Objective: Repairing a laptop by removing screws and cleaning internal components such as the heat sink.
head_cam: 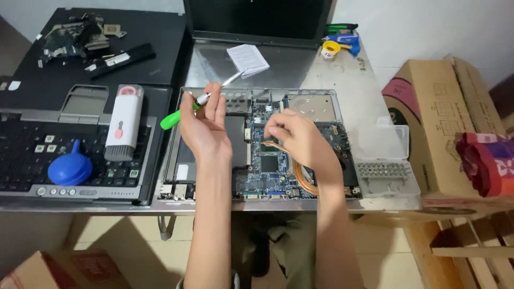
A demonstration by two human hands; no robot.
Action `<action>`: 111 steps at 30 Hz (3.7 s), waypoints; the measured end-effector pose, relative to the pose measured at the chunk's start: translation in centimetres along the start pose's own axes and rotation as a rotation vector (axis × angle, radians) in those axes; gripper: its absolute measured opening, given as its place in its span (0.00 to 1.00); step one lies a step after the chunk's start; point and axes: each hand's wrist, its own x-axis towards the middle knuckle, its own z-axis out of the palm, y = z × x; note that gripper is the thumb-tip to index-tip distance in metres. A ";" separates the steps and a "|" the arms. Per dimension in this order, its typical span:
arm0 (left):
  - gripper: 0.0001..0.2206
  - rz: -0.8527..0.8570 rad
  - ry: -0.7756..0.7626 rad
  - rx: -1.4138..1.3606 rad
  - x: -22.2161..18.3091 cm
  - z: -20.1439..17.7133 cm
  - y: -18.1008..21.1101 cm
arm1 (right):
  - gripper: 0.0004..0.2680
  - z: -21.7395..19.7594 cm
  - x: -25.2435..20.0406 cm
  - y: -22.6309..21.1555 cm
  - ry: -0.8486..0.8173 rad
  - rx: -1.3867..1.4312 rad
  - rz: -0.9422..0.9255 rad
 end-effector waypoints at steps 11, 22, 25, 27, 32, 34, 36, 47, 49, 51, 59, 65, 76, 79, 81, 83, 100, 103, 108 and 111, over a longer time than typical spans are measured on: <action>0.12 -0.033 -0.021 0.015 1.1 -0.9 -0.4 | 0.13 0.3 0.6 -0.3 0.042 0.107 -0.018; 0.15 -0.029 -0.041 0.033 1.0 -0.8 -0.2 | 0.15 0.8 0.5 0.3 0.132 0.430 -0.163; 0.13 -0.085 -0.070 0.043 1.8 -1.4 -0.6 | 0.14 2.6 0.6 1.6 -0.051 0.173 -0.105; 0.14 -0.126 -0.136 0.031 2.1 -1.4 -0.1 | 0.14 0.8 -0.5 -1.0 -0.070 0.302 -0.130; 0.16 -0.246 -0.281 -0.065 2.8 0.3 0.3 | 0.09 2.5 -3.0 -3.4 0.078 0.734 -0.169; 0.15 -0.239 -0.337 -0.092 2.8 1.7 -0.2 | 0.23 5.8 -5.5 -4.0 0.104 0.878 -0.132; 0.17 -0.128 -0.403 -0.186 2.4 4.0 -1.1 | 0.32 9.6 -9.9 -5.7 -0.052 1.147 0.031; 0.18 0.366 -0.678 0.318 0.6 10.3 0.1 | 0.37 13.1 -23.7 -10.2 -0.695 0.966 0.758; 0.21 0.468 -0.709 0.349 -3.3 9.4 2.7 | 0.38 11.7 -24.4 -9.4 -0.749 0.832 0.708; 0.17 0.502 -0.699 0.324 -6.8 7.7 5.1 | 0.40 10.4 -25.1 -8.5 -0.847 0.577 0.630; 0.21 0.470 -0.393 0.431 -5.1 0.8 3.3 | 0.16 -1.3 -16.0 -3.9 -0.287 0.710 -0.039; 0.21 0.447 -0.237 0.556 -4.0 -1.5 2.5 | 0.06 -2.0 -3.8 2.6 0.254 -0.191 -0.052; 0.30 0.131 -0.073 0.284 0.3 -5.2 4.7 | 0.25 -0.1 0.6 -5.0 -0.165 -0.178 -0.199; 0.34 0.005 -0.175 0.269 -0.4 -4.8 4.4 | 0.32 -4.1 -6.1 -15.9 -0.128 0.348 -0.245; 0.35 -0.127 -0.261 0.258 -0.3 -4.8 3.9 | 0.30 -6.2 -9.7 -19.2 -0.551 2.219 -0.089; 0.35 -0.148 -0.307 0.247 0.2 -5.1 3.4 | 0.30 -5.9 -9.8 -18.9 -0.538 2.212 -0.105; 0.32 -0.215 -0.325 0.284 0.3 -5.2 4.2 | 0.22 -6.9 -6.4 -14.5 -0.329 1.818 -0.443; 0.33 -0.202 -0.317 0.330 0.2 -5.1 3.4 | 0.21 -8.3 -5.2 -11.3 -0.254 1.706 -0.507; 0.33 -0.192 -0.308 0.313 0.5 -5.8 3.4 | 0.19 -6.0 -7.2 -14.8 -0.258 1.670 -0.587; 0.32 -0.202 -0.320 0.294 0.1 -5.7 3.7 | 0.18 -4.9 -8.5 -15.1 -0.226 1.636 -0.600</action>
